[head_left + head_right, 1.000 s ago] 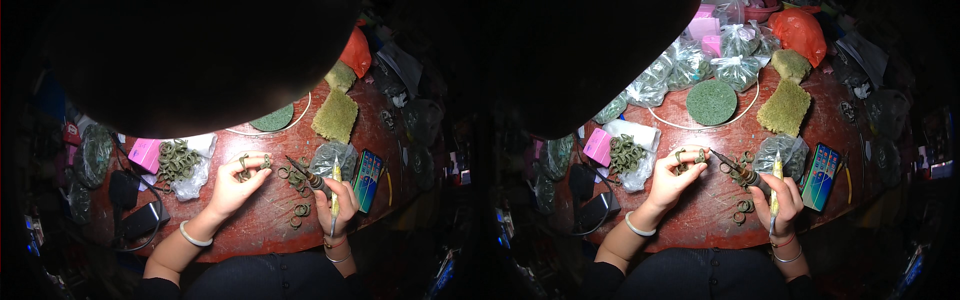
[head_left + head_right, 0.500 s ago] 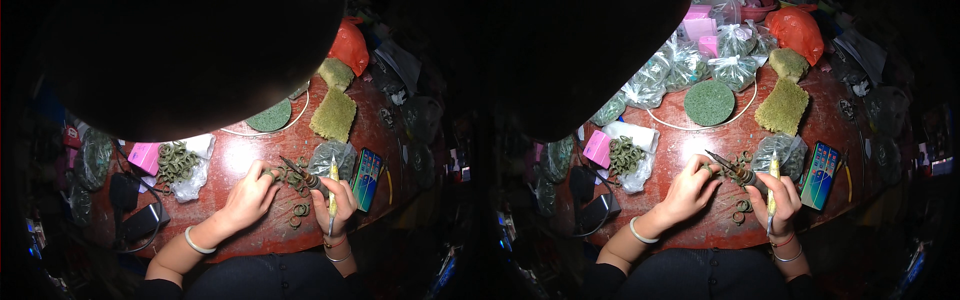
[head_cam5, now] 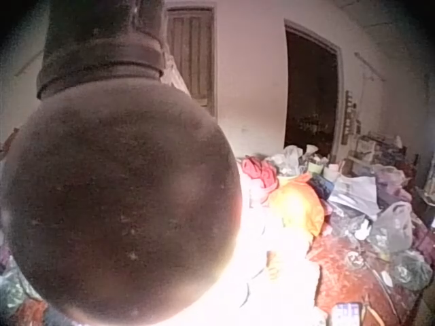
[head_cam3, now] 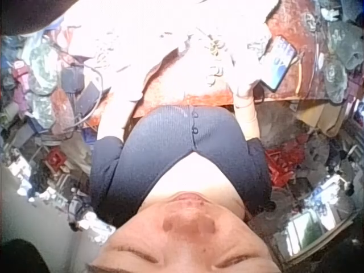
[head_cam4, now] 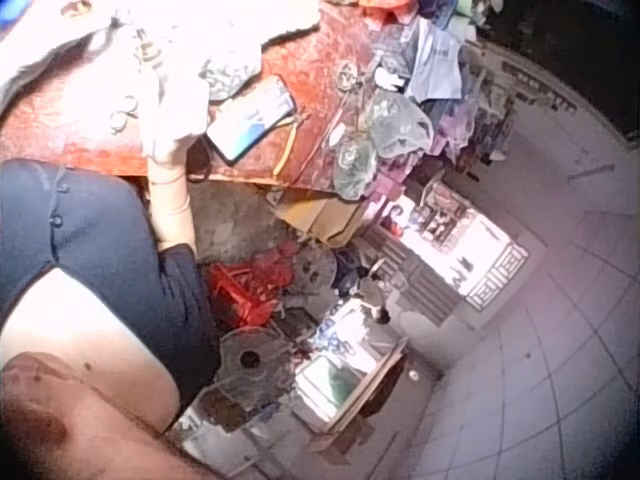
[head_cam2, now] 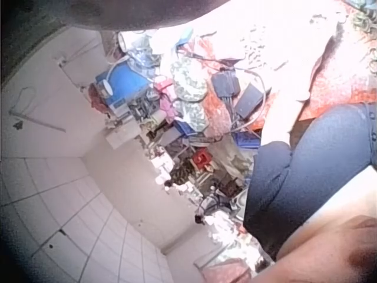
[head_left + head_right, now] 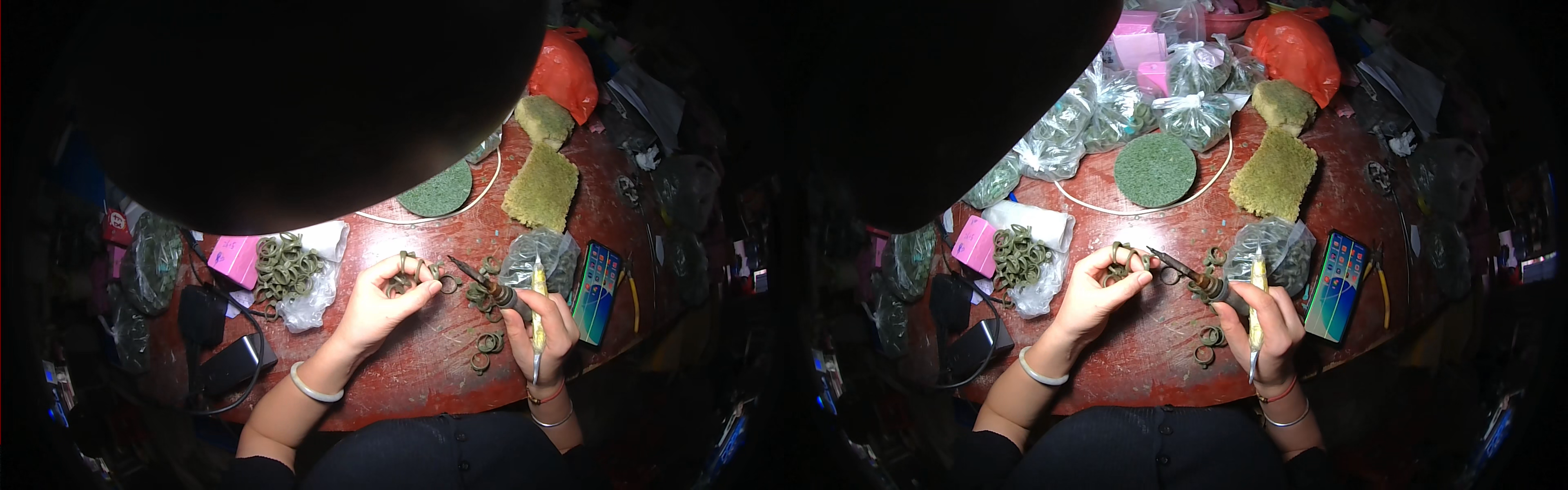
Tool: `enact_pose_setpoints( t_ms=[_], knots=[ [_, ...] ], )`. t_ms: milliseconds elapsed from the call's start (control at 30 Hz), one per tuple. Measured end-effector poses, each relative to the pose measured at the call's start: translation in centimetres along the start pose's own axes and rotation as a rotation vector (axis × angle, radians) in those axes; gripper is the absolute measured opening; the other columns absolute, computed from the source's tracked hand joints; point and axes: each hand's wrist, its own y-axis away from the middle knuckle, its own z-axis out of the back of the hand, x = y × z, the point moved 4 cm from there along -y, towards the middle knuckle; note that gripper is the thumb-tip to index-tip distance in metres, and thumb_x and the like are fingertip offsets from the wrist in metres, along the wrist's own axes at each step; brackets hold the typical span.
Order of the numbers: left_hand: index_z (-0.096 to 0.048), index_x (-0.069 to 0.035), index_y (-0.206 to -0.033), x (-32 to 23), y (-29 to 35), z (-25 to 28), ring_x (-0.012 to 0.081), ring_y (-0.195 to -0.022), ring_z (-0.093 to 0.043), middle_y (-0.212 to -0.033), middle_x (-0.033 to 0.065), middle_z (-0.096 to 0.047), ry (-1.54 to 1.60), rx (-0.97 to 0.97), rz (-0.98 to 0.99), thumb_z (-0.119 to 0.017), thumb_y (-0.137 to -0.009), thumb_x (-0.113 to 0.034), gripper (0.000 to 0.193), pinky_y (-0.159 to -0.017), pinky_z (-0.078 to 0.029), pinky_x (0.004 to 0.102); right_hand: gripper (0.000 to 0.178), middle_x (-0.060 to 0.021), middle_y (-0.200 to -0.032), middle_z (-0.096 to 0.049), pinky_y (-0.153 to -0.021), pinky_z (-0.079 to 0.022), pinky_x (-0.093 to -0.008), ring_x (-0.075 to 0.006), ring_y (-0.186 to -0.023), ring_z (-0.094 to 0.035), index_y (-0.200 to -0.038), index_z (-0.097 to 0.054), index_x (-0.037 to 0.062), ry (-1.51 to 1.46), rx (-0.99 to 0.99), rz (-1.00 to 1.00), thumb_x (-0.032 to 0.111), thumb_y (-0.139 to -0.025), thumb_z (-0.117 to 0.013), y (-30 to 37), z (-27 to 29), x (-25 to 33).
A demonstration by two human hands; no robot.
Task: The recorder is using a soldering iron to join together several small green rings as part of a crafting process.
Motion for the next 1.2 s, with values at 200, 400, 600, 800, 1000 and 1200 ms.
enact_pose_setpoints(
  t_ms=[200,400,600,800,1000,1200],
  knots=[
    [-0.074,0.000,-0.106,-0.8,0.1,-0.3,0.0084,-0.092,-0.062,-0.109,0.0061,-0.070,-0.056,-0.023,-0.082,-0.074,-0.092,-0.003,0.015,-0.078,-0.051,0.0225,0.032,-0.0125,-0.086,-0.065,-0.063,-0.052,-0.0335,-0.0261,-0.072,-0.063,-0.104,-0.069,-0.0023,-0.002,0.006,-0.006,0.001,-0.076,-0.084,0.0,0.0,-0.1],
    [-0.076,0.000,-0.109,-1.4,0.0,-0.2,0.0150,-0.102,-0.065,-0.114,0.0105,-0.071,-0.251,-0.003,-0.231,-0.075,-0.090,-0.004,0.020,-0.086,-0.053,0.0275,0.033,-0.0122,-0.085,-0.065,-0.063,-0.052,-0.0332,-0.0254,-0.071,-0.063,-0.105,-0.069,-0.0020,0.000,0.017,-0.003,0.002,-0.076,-0.084,0.0,0.1,0.0],
    [-0.077,0.000,-0.107,-1.6,0.0,-0.2,0.0187,-0.105,-0.065,-0.118,0.0130,-0.071,-0.358,-0.006,-0.320,-0.077,-0.087,-0.003,0.020,-0.091,-0.052,0.0308,0.032,-0.0120,-0.085,-0.064,-0.063,-0.053,-0.0331,-0.0250,-0.071,-0.064,-0.105,-0.070,-0.0015,-0.002,0.035,0.012,0.003,-0.076,-0.084,0.0,0.0,0.1],
    [-0.077,-0.001,-0.102,-1.4,0.2,0.0,0.0205,-0.108,-0.065,-0.116,0.0126,-0.073,-0.413,-0.053,-0.344,-0.078,-0.085,-0.002,0.018,-0.093,-0.051,0.0331,0.031,-0.0116,-0.084,-0.064,-0.062,-0.053,-0.0334,-0.0254,-0.070,-0.064,-0.104,-0.070,-0.0007,-0.024,0.030,0.044,0.004,-0.076,-0.085,-0.2,-0.2,0.2],
    [-0.077,-0.001,-0.101,-1.5,0.3,0.0,0.0218,-0.112,-0.064,-0.117,0.0135,-0.072,-0.425,-0.087,-0.271,-0.079,-0.083,0.001,0.018,-0.093,-0.049,0.0333,0.030,-0.0111,-0.083,-0.065,-0.060,-0.053,-0.0332,-0.0252,-0.069,-0.065,-0.103,-0.070,0.0005,-0.017,0.053,0.029,0.005,-0.076,-0.085,-0.2,-0.3,0.1],
    [-0.077,-0.001,-0.101,-1.7,0.5,0.0,0.0198,-0.110,-0.064,-0.118,0.0132,-0.072,-0.446,-0.095,-0.312,-0.080,-0.082,0.001,0.020,-0.088,-0.049,0.0305,0.030,-0.0106,-0.082,-0.065,-0.060,-0.054,-0.0337,-0.0252,-0.068,-0.066,-0.102,-0.071,0.0018,-0.017,0.055,0.048,0.005,-0.076,-0.085,-0.2,-0.5,0.2]
  ],
)
